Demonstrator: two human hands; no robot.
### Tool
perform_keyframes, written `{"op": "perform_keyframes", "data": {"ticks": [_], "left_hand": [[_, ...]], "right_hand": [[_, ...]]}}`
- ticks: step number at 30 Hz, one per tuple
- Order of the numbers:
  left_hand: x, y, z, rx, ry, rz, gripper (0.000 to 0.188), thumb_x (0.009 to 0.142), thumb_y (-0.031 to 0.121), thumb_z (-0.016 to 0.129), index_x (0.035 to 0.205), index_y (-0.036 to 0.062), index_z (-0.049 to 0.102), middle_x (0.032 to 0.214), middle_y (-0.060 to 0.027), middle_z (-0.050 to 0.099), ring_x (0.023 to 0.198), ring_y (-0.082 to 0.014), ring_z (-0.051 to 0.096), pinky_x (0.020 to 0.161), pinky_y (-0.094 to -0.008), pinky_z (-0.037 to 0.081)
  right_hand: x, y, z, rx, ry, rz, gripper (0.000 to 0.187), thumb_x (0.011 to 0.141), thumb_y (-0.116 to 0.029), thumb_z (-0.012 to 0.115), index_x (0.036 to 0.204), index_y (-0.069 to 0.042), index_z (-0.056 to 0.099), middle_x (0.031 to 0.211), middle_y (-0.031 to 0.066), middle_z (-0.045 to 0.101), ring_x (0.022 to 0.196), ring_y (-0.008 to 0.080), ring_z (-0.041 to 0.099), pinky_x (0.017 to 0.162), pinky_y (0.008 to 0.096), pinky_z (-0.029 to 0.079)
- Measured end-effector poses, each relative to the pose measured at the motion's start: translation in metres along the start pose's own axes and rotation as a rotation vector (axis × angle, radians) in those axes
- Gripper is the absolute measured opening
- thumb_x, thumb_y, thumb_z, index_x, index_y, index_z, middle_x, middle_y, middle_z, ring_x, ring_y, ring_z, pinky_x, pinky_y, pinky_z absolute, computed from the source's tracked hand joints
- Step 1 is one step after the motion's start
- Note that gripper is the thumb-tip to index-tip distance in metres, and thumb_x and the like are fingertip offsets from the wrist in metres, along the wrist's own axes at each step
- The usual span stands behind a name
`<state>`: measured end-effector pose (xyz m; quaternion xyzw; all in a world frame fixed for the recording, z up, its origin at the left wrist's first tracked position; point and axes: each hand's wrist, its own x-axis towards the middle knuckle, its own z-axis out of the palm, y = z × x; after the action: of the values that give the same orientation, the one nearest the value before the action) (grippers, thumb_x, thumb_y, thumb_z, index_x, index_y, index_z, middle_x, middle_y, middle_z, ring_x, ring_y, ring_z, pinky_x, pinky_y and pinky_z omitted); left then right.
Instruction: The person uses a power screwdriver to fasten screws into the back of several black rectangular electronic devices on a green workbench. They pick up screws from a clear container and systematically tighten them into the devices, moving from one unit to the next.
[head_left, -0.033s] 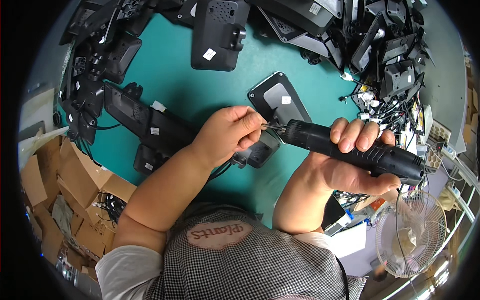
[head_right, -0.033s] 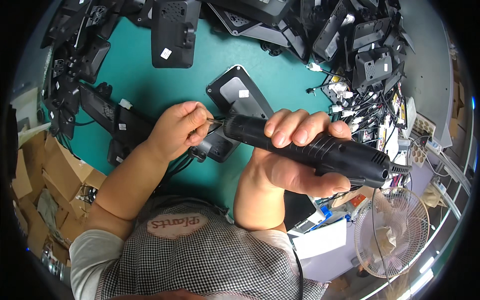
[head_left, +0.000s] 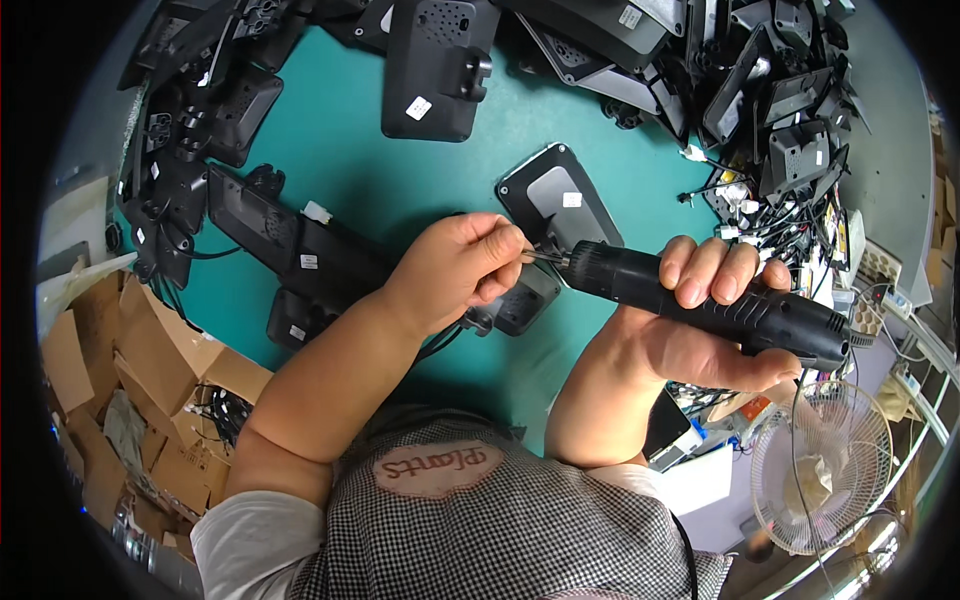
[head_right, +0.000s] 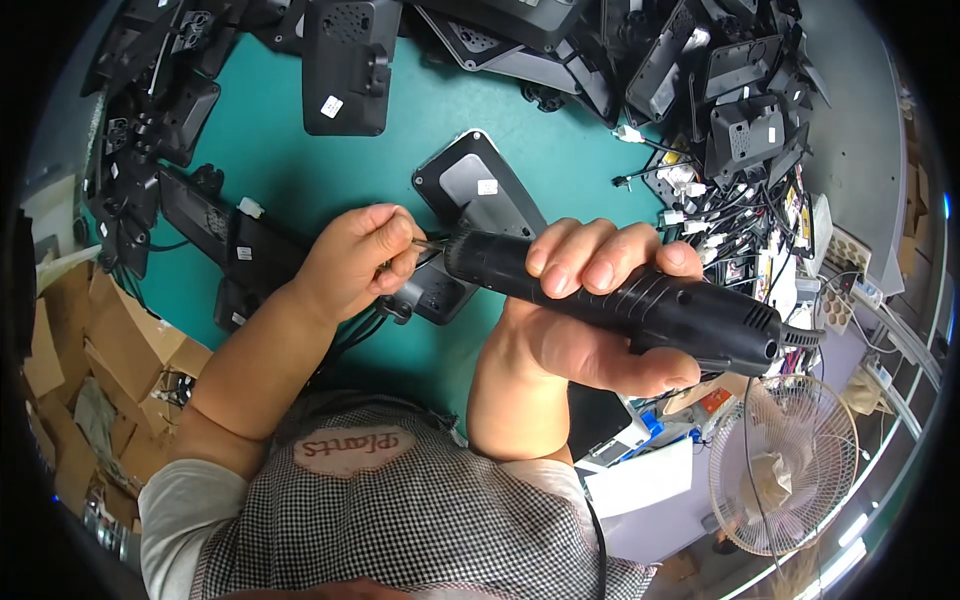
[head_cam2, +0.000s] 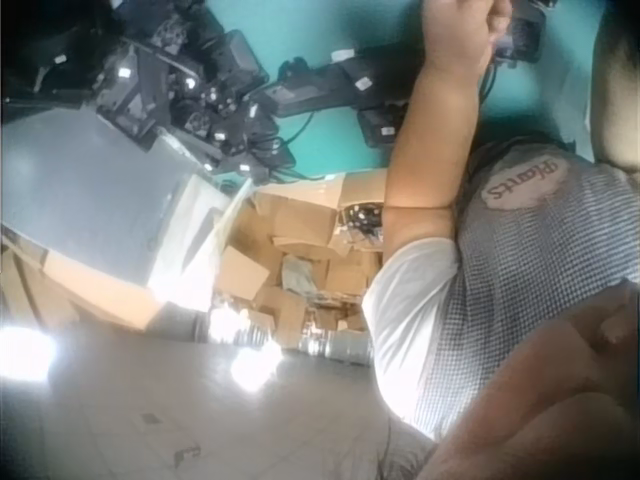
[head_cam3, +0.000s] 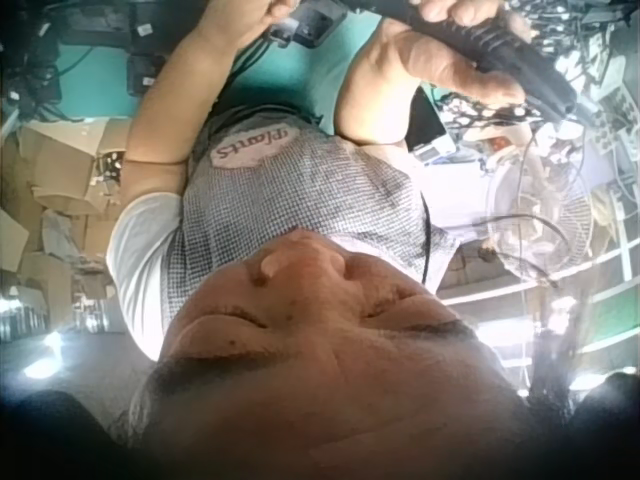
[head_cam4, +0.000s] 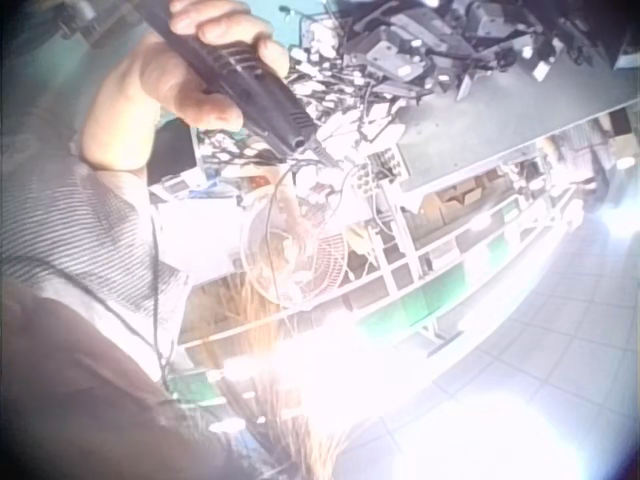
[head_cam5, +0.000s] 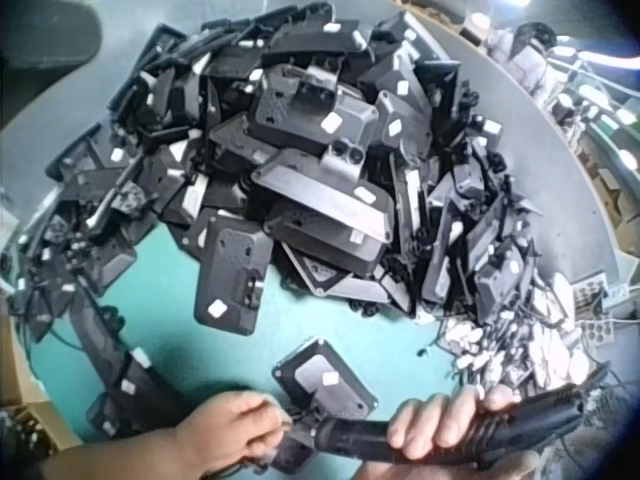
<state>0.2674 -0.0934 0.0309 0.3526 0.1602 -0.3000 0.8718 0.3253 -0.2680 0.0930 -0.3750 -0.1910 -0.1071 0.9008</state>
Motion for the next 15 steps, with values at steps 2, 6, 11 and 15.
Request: {"op": "perform_keyframes", "data": {"ticks": [2, 6, 11, 15], "left_hand": [[-0.001, 0.0, 0.0, 0.09, -0.001, 0.024, 0.018, 0.094, 0.017, 0.048, 0.087, 0.0009, 0.054, 0.063, -0.0017, 0.048, 0.053, -0.0057, 0.039, 0.047, -0.019, 0.033], [0.0, 0.005, 0.006, 0.369, 0.128, 0.066, 0.021, 0.095, 0.018, 0.048, 0.091, 0.0007, 0.059, 0.062, 0.0, 0.048, 0.053, -0.0045, 0.039, 0.048, -0.0177, 0.033], [0.002, 0.001, -0.003, 0.604, 0.404, 0.208, 0.024, 0.092, 0.017, 0.051, 0.107, 0.0003, 0.061, 0.07, -0.0044, 0.058, 0.06, -0.0116, 0.052, 0.054, -0.0248, 0.042], [-0.001, -0.012, 0.0, 1.333, 0.344, 0.414, 0.034, 0.081, 0.012, 0.06, 0.115, 0.0046, 0.058, 0.079, -0.0121, 0.062, 0.072, -0.0303, 0.059, 0.065, -0.0386, 0.049]], "right_hand": [[0.001, -0.001, 0.001, 0.005, -0.028, 0.006, 0.072, 0.083, -0.063, 0.049, 0.124, -0.005, 0.042, 0.086, 0.0115, 0.054, 0.062, 0.0205, 0.055, 0.059, 0.0358, 0.048], [-0.002, -0.001, 0.004, -0.036, -0.034, 0.006, 0.073, 0.082, -0.062, 0.051, 0.124, -0.004, 0.041, 0.086, 0.0121, 0.054, 0.063, 0.0216, 0.056, 0.059, 0.0364, 0.048], [-0.01, 0.015, 0.004, -0.206, -0.022, -0.093, 0.069, 0.082, -0.061, 0.053, 0.119, -0.004, 0.042, 0.085, 0.0129, 0.055, 0.064, 0.0232, 0.057, 0.059, 0.0369, 0.048], [-0.017, 0.038, 0.004, -0.291, -0.06, -0.12, 0.069, 0.076, -0.055, 0.064, 0.118, -0.004, 0.042, 0.085, 0.0155, 0.058, 0.065, 0.0263, 0.059, 0.059, 0.0383, 0.051]]}}
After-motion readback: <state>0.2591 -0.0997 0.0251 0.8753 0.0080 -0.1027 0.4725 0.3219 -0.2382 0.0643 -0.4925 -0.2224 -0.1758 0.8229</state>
